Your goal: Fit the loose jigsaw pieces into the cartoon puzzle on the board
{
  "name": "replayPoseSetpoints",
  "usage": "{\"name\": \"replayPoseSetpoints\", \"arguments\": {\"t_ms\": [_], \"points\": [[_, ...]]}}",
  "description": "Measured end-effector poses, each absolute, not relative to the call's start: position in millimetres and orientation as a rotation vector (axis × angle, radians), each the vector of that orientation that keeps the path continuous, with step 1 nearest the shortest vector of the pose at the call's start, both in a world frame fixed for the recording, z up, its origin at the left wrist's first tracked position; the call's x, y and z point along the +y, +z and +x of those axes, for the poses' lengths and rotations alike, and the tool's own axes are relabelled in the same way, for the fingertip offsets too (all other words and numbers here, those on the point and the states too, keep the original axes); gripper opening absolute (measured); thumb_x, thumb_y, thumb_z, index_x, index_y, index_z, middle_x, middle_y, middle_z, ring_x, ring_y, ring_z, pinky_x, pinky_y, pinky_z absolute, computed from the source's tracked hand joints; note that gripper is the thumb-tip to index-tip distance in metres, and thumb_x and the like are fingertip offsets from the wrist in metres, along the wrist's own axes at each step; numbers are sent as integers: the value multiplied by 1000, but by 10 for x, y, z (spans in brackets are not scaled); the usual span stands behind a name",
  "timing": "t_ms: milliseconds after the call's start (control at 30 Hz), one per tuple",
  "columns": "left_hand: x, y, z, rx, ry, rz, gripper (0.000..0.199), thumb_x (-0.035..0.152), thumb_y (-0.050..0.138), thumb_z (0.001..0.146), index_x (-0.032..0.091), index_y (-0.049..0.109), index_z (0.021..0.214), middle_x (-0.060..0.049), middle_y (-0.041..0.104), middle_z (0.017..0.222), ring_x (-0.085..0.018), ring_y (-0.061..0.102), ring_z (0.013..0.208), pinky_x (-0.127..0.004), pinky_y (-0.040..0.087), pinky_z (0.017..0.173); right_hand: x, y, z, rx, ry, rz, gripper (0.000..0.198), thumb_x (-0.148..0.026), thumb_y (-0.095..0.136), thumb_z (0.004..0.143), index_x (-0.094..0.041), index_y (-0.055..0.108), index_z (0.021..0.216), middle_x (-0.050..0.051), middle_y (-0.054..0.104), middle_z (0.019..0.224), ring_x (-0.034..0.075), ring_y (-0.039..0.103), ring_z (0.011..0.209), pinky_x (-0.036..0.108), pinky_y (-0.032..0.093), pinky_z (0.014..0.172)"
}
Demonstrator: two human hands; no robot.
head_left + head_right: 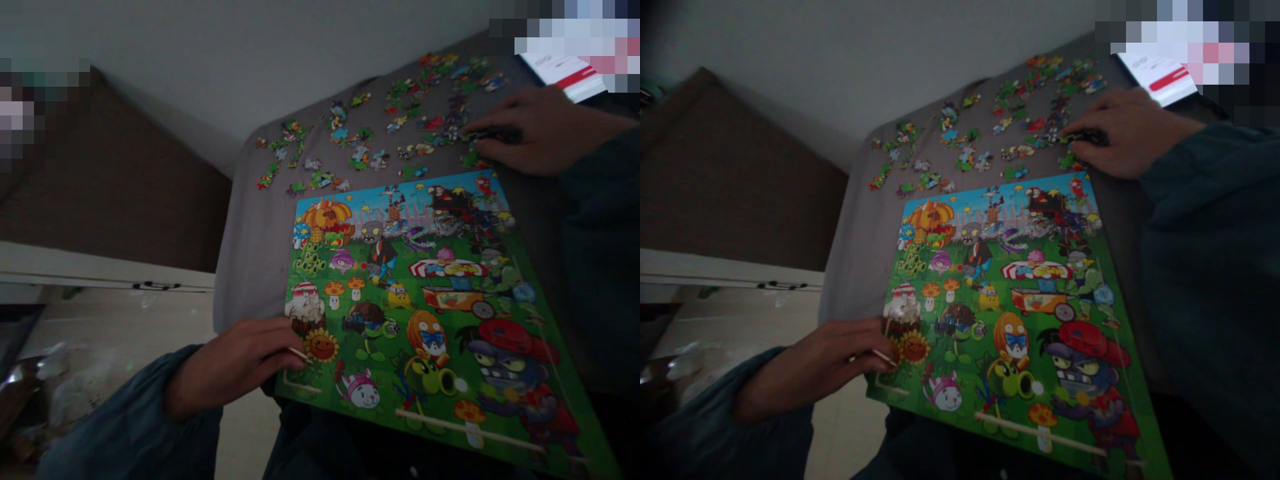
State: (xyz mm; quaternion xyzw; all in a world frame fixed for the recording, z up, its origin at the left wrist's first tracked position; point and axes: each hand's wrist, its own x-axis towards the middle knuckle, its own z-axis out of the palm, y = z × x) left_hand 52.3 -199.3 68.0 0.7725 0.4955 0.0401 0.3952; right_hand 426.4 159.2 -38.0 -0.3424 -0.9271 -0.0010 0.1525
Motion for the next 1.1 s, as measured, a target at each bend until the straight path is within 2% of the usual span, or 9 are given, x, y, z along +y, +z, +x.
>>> {"name": "replayPoseSetpoints", "arguments": {"t_ms": [133,300,367,467,633,767,900,1033,1100], "points": [[-2064,700,734,1035,313,1995,20,34,55,103,22,66,93,1,68,76,-12,62,71,-22,48,71,1577,-369,4265,-2651,63,-1048,50,-60,34,92,-37,65,124,13,65,111,36,57,116,56,47,100],[-2103,639,823,918,338,1923,18,33,59,101,20,68,92,2,70,71,-11,62,65,-28,51,98,1536,-327,4240,-2663,67,-1104,59,-59,36,89,-24,67,126,16,64,110,37,56,117,56,45,103],[-2103,606,788,993,321,1915,17,33,61,100,20,69,92,2,73,74,-11,63,66,-30,50,102,1529,-319,4235,-2658,77,-1092,59,-58,35,90,-25,66,127,17,64,110,38,55,118,57,45,103],[-2098,577,734,1029,302,1879,16,34,63,99,21,70,92,2,75,76,-11,62,64,-31,52,100,1527,-317,4234,-2662,71,-1074,57,-57,35,89,-27,66,126,16,64,109,39,56,117,57,46,102],[-2093,559,723,1026,283,1868,17,34,62,100,21,71,94,1,75,76,-12,62,67,-33,51,98,1527,-313,4234,-2662,26,-1073,62,-56,36,88,-17,68,125,20,64,108,41,57,117,59,47,101],[-2082,547,735,1047,304,1881,24,38,58,101,20,71,90,0,72,73,-13,60,67,-30,53,89,1529,-299,4234,-2688,46,-1063,60,-56,37,89,-19,67,125,19,65,109,39,58,117,56,47,101],[-2067,539,741,1025,318,1897,22,36,58,101,20,68,91,1,70,73,-12,59,67,-28,52,84,1503,-277,4221,-2683,81,-1105,63,-57,36,87,-19,67,127,20,64,113,39,58,118,55,46,102],[-2057,524,748,1032,326,1909,24,37,57,102,20,68,89,0,69,73,-13,58,68,-27,51,80,1468,-263,4204,-2662,93,-1141,62,-62,27,87,-33,65,127,15,64,113,37,55,119,56,45,103],[-2056,514,750,1039,326,1925,25,39,55,103,21,68,90,0,69,72,-14,59,70,-28,50,80,1471,-267,4207,-2668,79,-1145,64,-64,24,87,-34,64,127,14,64,111,37,55,119,55,45,103]]}}
